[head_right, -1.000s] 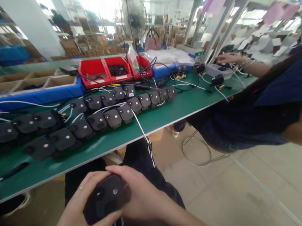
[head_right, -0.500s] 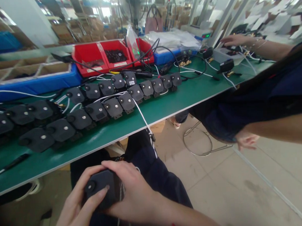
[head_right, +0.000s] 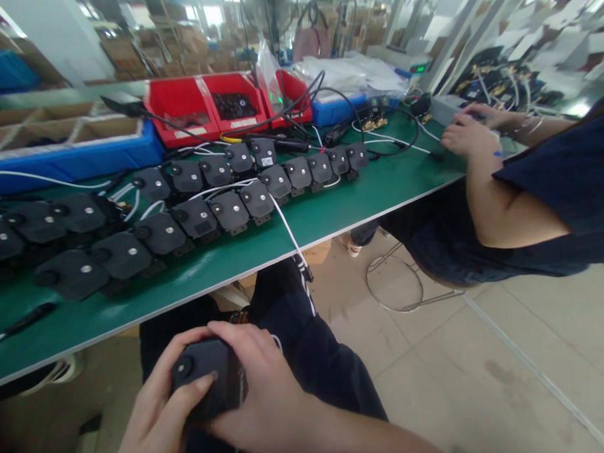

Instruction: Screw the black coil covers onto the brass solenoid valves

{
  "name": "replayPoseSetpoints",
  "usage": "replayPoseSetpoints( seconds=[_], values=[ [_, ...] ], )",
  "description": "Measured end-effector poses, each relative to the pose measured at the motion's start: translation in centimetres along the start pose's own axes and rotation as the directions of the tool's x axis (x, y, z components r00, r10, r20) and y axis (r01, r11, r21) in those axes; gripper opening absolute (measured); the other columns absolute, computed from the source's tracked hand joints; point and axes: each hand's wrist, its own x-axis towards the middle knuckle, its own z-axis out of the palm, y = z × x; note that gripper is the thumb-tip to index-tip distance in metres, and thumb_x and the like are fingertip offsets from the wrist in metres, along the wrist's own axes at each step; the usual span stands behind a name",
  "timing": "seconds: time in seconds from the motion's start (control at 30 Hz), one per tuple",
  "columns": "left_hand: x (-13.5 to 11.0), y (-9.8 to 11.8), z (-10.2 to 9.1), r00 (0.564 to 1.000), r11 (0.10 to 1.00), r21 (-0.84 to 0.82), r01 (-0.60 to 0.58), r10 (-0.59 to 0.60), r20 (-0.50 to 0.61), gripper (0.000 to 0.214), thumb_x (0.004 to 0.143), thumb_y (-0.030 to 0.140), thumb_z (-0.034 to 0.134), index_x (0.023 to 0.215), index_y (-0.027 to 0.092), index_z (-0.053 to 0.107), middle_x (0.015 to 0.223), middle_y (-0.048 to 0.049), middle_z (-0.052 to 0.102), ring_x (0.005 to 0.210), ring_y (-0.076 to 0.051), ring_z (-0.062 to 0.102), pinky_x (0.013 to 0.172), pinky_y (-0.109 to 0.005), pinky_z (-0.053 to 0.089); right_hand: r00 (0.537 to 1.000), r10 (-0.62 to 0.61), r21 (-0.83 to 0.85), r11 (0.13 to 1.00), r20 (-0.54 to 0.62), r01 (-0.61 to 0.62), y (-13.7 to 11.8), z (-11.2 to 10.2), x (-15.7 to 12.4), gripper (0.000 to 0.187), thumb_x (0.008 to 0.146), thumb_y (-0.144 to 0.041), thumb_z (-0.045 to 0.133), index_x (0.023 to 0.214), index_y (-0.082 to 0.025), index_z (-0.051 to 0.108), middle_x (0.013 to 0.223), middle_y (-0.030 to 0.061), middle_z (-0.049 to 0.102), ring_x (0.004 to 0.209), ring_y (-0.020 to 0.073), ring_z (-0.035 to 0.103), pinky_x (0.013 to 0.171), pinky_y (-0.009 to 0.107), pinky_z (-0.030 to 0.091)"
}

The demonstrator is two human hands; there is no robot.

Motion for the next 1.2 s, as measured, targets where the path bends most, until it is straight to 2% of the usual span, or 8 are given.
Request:
replayPoseSetpoints(
  seconds=[0.13, 0.27, 0.37, 0.63, 0.87, 1.03, 1.2],
  values=[
    [-0.6, 0.0, 0.8, 0.996, 0.994, -0.085, 0.070, -0.075, -0.058, 0.047, 0.080, 0.053, 0.062, 0.118, 0.027, 0.061, 0.127, -0.0037, 0.064, 0.121, -0.028, 0.058, 0.106, -0.039, 0.047, 0.995, 0.049, 0.111, 0.993, -0.092, -0.038, -0.2, 0.8, -0.1, 0.067, 0.059, -0.010, 0.080, 0.121, -0.024, 0.058, 0.118, 0.0045, 0.062, 0.110, 0.0199, 0.063, 0.098, 0.032, 0.052],
    [-0.9, 0.1, 1.2, 0.995, 0.987, -0.135, 0.082, -0.088, -0.042, 0.044, 0.079, 0.049, 0.064, 0.118, 0.026, 0.062, 0.131, -0.0044, 0.064, 0.121, -0.029, 0.059, 0.107, -0.039, 0.047, 0.989, 0.005, 0.109, 0.994, -0.145, 0.011, 0.3, 1.1, -0.5, 0.066, 0.061, -0.015, 0.082, 0.121, -0.024, 0.057, 0.123, 0.0065, 0.059, 0.114, 0.0210, 0.061, 0.100, 0.032, 0.053],
    [-0.9, -0.2, 1.2, 0.997, 0.982, -0.173, 0.073, -0.078, -0.023, 0.044, 0.079, 0.046, 0.063, 0.118, 0.026, 0.063, 0.131, -0.0039, 0.064, 0.122, -0.029, 0.058, 0.106, -0.038, 0.048, 0.990, -0.027, 0.058, 0.998, -0.138, 0.035, 0.6, 1.1, -0.7, 0.066, 0.063, -0.021, 0.085, 0.123, -0.024, 0.056, 0.126, 0.0083, 0.058, 0.118, 0.0228, 0.061, 0.101, 0.034, 0.054],
    [-1.1, -0.7, 1.0, 0.999, 0.987, -0.159, -0.019, 0.013, -0.037, 0.040, 0.081, 0.045, 0.063, 0.117, 0.028, 0.064, 0.131, -0.0019, 0.064, 0.123, -0.029, 0.058, 0.107, -0.038, 0.046, 0.973, -0.164, -0.036, 0.986, -0.163, 0.160, 1.0, 1.2, -0.8, 0.071, 0.066, -0.020, 0.082, 0.130, -0.024, 0.051, 0.128, 0.0085, 0.058, 0.121, 0.0217, 0.060, 0.102, 0.032, 0.054],
    [-1.2, 0.2, 0.9, 0.994, 0.995, -0.043, -0.094, 0.092, -0.064, 0.037, 0.082, 0.048, 0.062, 0.112, 0.027, 0.066, 0.122, -0.0024, 0.069, 0.110, -0.028, 0.064, 0.099, -0.037, 0.053, 0.974, -0.181, -0.026, 0.984, -0.139, 0.179, 1.1, 1.1, -1.0, 0.066, 0.072, -0.023, 0.078, 0.131, -0.023, 0.049, 0.129, 0.0111, 0.057, 0.119, 0.0227, 0.061, 0.104, 0.036, 0.053],
    [-1.1, -0.1, 0.9, 0.995, 0.993, -0.079, -0.085, 0.081, -0.054, 0.043, 0.081, 0.047, 0.063, 0.118, 0.027, 0.065, 0.130, -0.0029, 0.066, 0.118, -0.029, 0.062, 0.105, -0.038, 0.050, 0.975, -0.183, -0.034, 0.983, -0.125, 0.181, 1.2, 0.9, -0.9, 0.071, 0.072, -0.028, 0.081, 0.134, -0.023, 0.049, 0.131, 0.0118, 0.057, 0.120, 0.0235, 0.061, 0.105, 0.036, 0.053],
    [-1.1, 0.3, 1.1, 0.995, 0.996, -0.027, -0.086, 0.085, -0.047, 0.050, 0.081, 0.054, 0.065, 0.123, 0.027, 0.064, 0.132, -0.0037, 0.066, 0.125, -0.030, 0.059, 0.110, -0.041, 0.047, 0.973, -0.205, -0.030, 0.979, -0.108, 0.202, 1.6, 0.6, -0.9, 0.072, 0.074, -0.028, 0.080, 0.137, -0.024, 0.047, 0.132, 0.0125, 0.055, 0.123, 0.0229, 0.059, 0.106, 0.036, 0.052]
  ],
)
